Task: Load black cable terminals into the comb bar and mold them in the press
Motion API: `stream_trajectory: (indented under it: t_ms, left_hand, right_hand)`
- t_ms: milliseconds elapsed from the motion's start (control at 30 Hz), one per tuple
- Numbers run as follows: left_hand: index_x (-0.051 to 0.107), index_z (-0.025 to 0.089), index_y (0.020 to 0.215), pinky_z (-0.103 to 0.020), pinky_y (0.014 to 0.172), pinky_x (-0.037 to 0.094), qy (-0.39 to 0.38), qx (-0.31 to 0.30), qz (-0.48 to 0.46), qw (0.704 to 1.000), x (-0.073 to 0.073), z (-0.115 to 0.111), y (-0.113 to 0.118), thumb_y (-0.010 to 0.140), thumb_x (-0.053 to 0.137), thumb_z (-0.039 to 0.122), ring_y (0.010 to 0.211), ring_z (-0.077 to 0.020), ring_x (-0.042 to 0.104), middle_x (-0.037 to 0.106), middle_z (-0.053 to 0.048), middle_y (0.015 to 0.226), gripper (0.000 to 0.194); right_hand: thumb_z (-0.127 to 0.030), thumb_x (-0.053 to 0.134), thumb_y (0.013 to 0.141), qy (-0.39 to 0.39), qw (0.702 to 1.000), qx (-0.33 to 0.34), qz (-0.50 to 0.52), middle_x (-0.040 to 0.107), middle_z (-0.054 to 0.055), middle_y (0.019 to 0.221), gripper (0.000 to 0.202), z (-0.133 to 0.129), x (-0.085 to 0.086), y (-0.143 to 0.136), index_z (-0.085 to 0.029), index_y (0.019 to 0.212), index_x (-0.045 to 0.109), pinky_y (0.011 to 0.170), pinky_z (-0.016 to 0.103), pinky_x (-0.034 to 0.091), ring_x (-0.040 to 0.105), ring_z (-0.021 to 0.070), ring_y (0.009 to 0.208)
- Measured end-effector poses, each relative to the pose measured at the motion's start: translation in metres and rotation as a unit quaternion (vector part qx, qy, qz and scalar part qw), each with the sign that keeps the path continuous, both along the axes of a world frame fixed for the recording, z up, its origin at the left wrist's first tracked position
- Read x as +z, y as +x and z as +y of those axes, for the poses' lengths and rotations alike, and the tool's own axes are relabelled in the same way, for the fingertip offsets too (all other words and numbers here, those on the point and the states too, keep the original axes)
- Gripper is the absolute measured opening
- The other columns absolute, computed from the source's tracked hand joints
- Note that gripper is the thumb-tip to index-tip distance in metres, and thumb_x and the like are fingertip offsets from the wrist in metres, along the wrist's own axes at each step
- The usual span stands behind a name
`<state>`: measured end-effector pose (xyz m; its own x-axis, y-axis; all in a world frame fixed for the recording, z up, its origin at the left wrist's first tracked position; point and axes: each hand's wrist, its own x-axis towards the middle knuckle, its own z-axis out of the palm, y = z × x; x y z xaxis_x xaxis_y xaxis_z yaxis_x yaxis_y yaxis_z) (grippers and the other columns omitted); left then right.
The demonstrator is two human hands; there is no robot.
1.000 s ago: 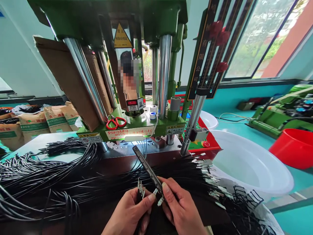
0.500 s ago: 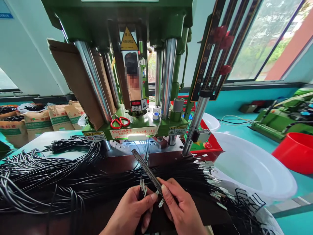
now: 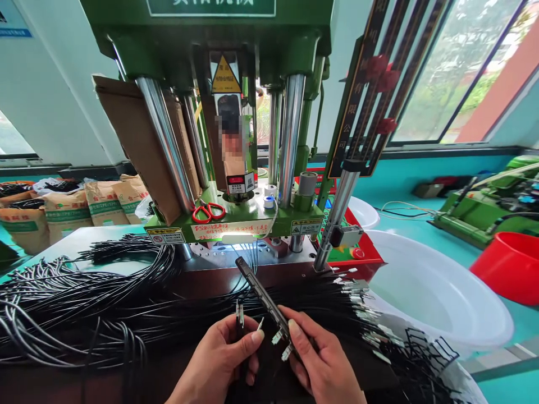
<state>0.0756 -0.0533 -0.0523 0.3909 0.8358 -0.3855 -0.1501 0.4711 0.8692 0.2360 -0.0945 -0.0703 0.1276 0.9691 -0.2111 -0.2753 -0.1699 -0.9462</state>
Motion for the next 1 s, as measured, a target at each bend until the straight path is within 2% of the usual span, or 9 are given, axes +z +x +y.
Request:
stream_trajectory:
  t_ms: [133,300,433,533,667,767,867,1000]
  left_hand:
    - [0.053,0.015,0.07,-0.018,0.035,0.033,0.006,-0.008,0.029,1.0,0.001,0.001,0.006,0.064,0.072,0.053,0.033,-0.0062,0.039,0.049,0.005,0.039,0.043]
    - [0.052,0.016,0.066,-0.016,0.033,0.03,0.013,-0.017,0.041,0.999,0.0,0.001,0.006,0.067,0.069,0.052,0.03,-0.0047,0.036,0.047,0.006,0.037,0.04]
    - [0.051,0.016,0.065,-0.016,0.032,0.028,0.013,-0.017,0.042,0.999,0.0,0.001,0.006,0.07,0.067,0.048,0.029,-0.0044,0.034,0.047,0.006,0.036,0.036]
    - [0.051,0.017,0.063,-0.016,0.031,0.027,0.015,-0.018,0.047,0.999,0.001,0.001,0.006,0.071,0.065,0.047,0.028,-0.0045,0.034,0.047,0.005,0.035,0.035]
    - [0.051,0.016,0.064,-0.016,0.032,0.027,0.013,-0.008,0.048,0.999,0.0,0.001,0.007,0.071,0.065,0.044,0.029,-0.0043,0.033,0.046,0.005,0.036,0.032]
    - [0.051,0.016,0.065,-0.017,0.034,0.029,0.016,0.003,0.028,0.999,-0.002,0.001,0.008,0.07,0.067,0.041,0.033,-0.0047,0.037,0.046,0.006,0.042,0.03]
    - [0.054,0.013,0.071,-0.018,0.038,0.035,0.016,0.009,-0.005,1.0,-0.003,0.001,0.006,0.069,0.071,0.04,0.04,-0.0059,0.044,0.051,0.004,0.054,0.032]
    - [0.06,0.011,0.089,-0.023,0.056,0.046,-0.015,0.008,-0.07,0.997,-0.001,0.001,-0.002,0.066,0.077,0.038,0.058,-0.0088,0.053,0.058,-0.001,0.069,0.04]
  right_hand:
    - [-0.056,0.066,0.075,0.015,1.0,0.007,-0.016,0.054,0.0,0.068,0.052,0.0,0.002,-0.001,-0.023,0.114,0.067,0.037,0.02,0.028,0.036,0.0074,0.045]
    - [-0.053,0.065,0.078,0.023,0.999,0.018,-0.035,0.052,0.001,0.079,0.043,0.001,-0.004,0.002,-0.027,0.113,0.068,0.04,0.019,0.033,0.043,0.009,0.053]
    - [-0.054,0.064,0.079,0.024,0.998,0.027,-0.048,0.05,0.0,0.079,0.042,0.001,-0.005,0.002,-0.028,0.113,0.067,0.039,0.018,0.029,0.039,0.0073,0.051]
    - [-0.053,0.064,0.078,0.033,0.998,0.009,-0.055,0.049,0.0,0.08,0.041,0.0,-0.003,-0.002,-0.027,0.109,0.069,0.037,0.018,0.024,0.035,0.0055,0.048]
    - [-0.051,0.062,0.081,0.055,0.996,0.003,-0.074,0.046,-0.001,0.078,0.036,-0.001,-0.001,-0.007,-0.028,0.108,0.07,0.037,0.018,0.023,0.034,0.0046,0.047]
    - [-0.051,0.061,0.081,0.062,0.994,0.011,-0.089,0.042,-0.003,0.073,0.037,-0.001,-0.001,-0.007,-0.028,0.109,0.07,0.037,0.018,0.023,0.034,0.005,0.047]
    - [-0.054,0.063,0.079,0.048,0.996,0.005,-0.076,0.045,-0.002,0.073,0.04,-0.001,0.002,-0.005,-0.028,0.109,0.07,0.037,0.018,0.024,0.035,0.0054,0.047]
    - [-0.057,0.07,0.071,0.014,0.999,-0.008,-0.049,0.052,-0.001,0.065,0.051,-0.003,0.007,0.002,-0.023,0.109,0.071,0.035,0.018,0.027,0.035,0.0061,0.043]
